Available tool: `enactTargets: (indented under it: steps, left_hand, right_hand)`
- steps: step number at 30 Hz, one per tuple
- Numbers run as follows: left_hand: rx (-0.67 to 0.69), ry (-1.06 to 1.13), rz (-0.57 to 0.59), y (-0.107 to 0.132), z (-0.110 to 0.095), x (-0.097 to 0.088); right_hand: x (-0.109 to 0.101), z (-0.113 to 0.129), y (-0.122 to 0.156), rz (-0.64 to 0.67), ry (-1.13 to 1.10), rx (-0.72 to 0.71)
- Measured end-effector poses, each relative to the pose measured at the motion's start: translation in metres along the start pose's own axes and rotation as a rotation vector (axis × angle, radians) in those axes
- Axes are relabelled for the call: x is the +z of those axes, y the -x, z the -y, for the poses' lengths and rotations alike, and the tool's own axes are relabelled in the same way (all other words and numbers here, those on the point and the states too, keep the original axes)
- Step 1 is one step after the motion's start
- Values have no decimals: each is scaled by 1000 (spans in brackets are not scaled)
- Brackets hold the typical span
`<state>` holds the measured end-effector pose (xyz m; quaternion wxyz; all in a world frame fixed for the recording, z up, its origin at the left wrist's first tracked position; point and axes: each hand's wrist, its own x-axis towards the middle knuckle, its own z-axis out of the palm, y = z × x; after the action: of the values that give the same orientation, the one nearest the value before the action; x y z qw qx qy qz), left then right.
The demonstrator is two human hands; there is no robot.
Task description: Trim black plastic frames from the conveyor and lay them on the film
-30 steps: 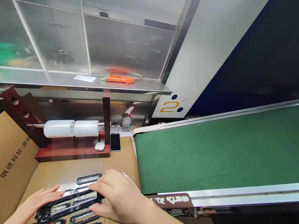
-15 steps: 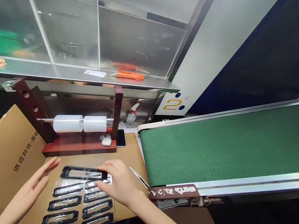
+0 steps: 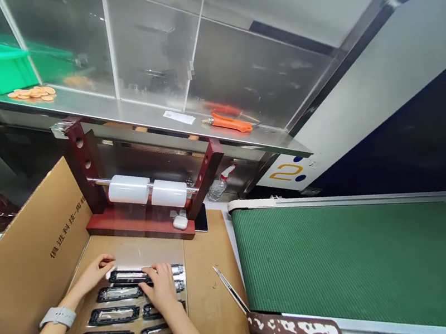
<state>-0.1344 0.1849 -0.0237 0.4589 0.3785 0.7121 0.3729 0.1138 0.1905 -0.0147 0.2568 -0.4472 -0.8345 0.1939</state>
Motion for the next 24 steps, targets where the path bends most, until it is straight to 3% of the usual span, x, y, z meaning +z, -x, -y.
enactTargets:
  steps: [10, 19, 24]
  left_hand:
    - [-32, 170, 239, 0, -5, -9]
    - [-50, 211, 302, 6, -12, -9]
    - [-71, 198, 281, 9, -15, -7]
  right_hand:
    - [18, -1, -12, 59, 3, -16]
    - [21, -3, -17, 114, 10, -27]
    - [23, -2, -19, 139, 16, -28]
